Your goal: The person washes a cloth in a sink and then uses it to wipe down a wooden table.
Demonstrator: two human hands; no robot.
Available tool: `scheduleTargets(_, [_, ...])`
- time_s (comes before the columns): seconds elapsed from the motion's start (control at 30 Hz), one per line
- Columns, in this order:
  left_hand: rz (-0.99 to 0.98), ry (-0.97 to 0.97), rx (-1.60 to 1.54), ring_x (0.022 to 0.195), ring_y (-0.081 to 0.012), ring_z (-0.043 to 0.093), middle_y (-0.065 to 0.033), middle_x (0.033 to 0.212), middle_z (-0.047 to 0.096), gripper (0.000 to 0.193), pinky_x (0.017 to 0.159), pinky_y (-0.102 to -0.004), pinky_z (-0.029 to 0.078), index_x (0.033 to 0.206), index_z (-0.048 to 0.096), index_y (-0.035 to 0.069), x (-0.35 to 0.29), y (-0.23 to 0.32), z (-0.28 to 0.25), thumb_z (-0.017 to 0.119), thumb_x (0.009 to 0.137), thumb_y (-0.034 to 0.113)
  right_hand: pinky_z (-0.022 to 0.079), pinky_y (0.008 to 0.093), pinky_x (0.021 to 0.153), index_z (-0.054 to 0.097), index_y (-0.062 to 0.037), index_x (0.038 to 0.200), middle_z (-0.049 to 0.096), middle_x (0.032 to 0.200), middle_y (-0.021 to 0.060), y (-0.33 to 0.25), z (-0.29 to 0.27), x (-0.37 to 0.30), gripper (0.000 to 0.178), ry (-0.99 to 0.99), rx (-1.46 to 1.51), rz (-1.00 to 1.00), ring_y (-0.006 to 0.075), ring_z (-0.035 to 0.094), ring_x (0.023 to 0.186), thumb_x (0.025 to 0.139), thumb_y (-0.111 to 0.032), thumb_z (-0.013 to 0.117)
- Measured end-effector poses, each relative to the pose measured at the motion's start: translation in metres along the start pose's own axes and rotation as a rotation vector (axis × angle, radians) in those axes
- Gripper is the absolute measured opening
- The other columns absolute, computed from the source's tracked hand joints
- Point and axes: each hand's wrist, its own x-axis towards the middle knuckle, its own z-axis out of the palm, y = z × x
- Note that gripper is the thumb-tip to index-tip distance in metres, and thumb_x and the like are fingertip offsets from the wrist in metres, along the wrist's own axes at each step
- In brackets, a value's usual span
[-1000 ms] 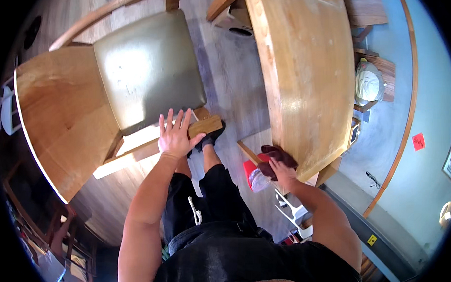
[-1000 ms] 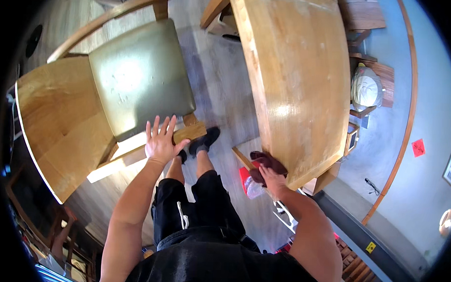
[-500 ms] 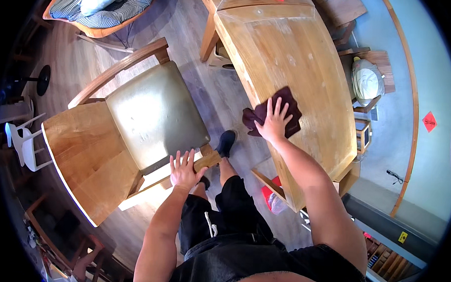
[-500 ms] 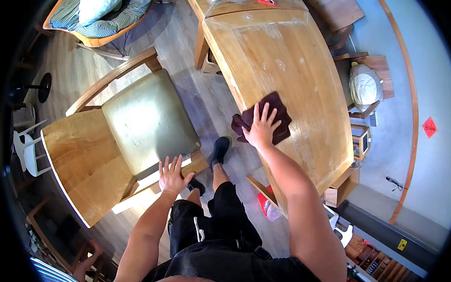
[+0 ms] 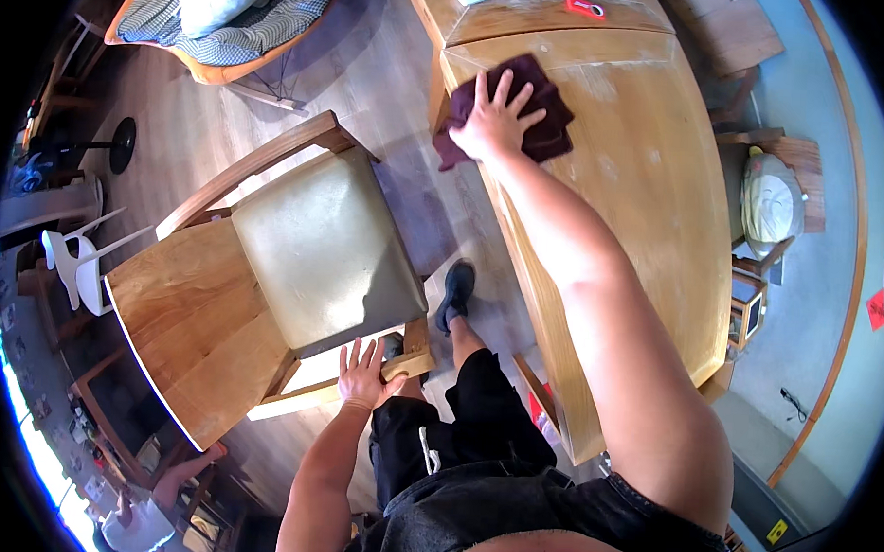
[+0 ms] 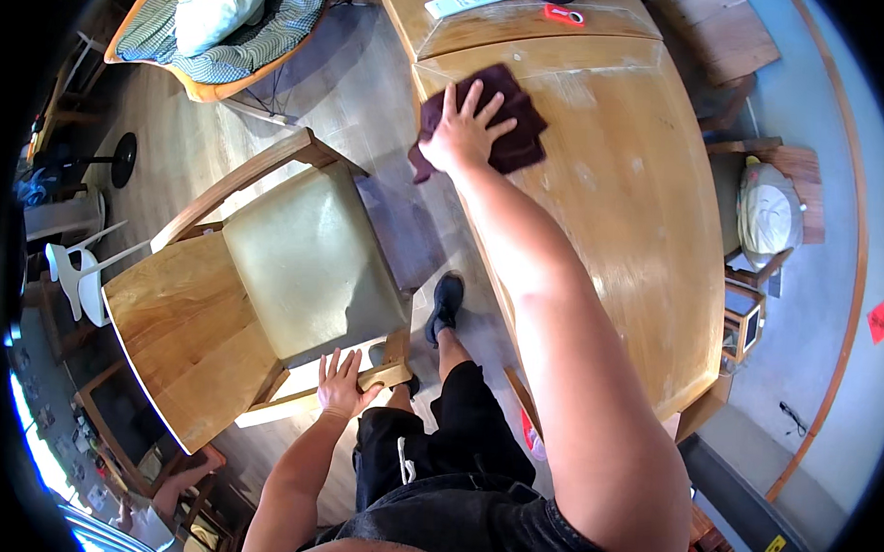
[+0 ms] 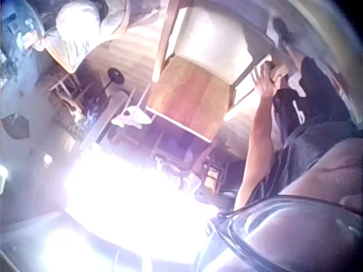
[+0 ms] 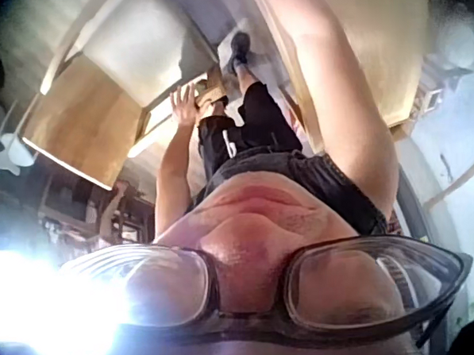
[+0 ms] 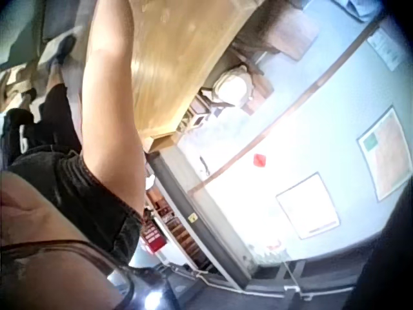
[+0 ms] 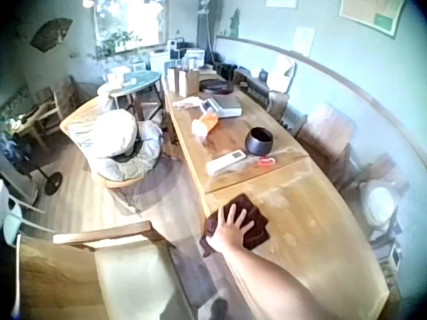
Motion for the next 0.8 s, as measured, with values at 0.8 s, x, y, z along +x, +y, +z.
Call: scheduleTargets(0.8, [-0.257,-0.236,0.075,0.155,-0.0438,0.010,-0.0179,0.167,0.022,0.091,0.124,-0.0575,0.007,0.162,0.021,0.013,-0.015,0.050,-0.036,0.056,0.093,0.062,0.011,0.0793,0.112,0.025,-0.0276,0.161,0.012,0.169,0.0126,0.161,0.033,-0.284,0.101,-0.103,-0.036,-0.214,0.0466,0.006,0.154,0.078,-0.049,0.079])
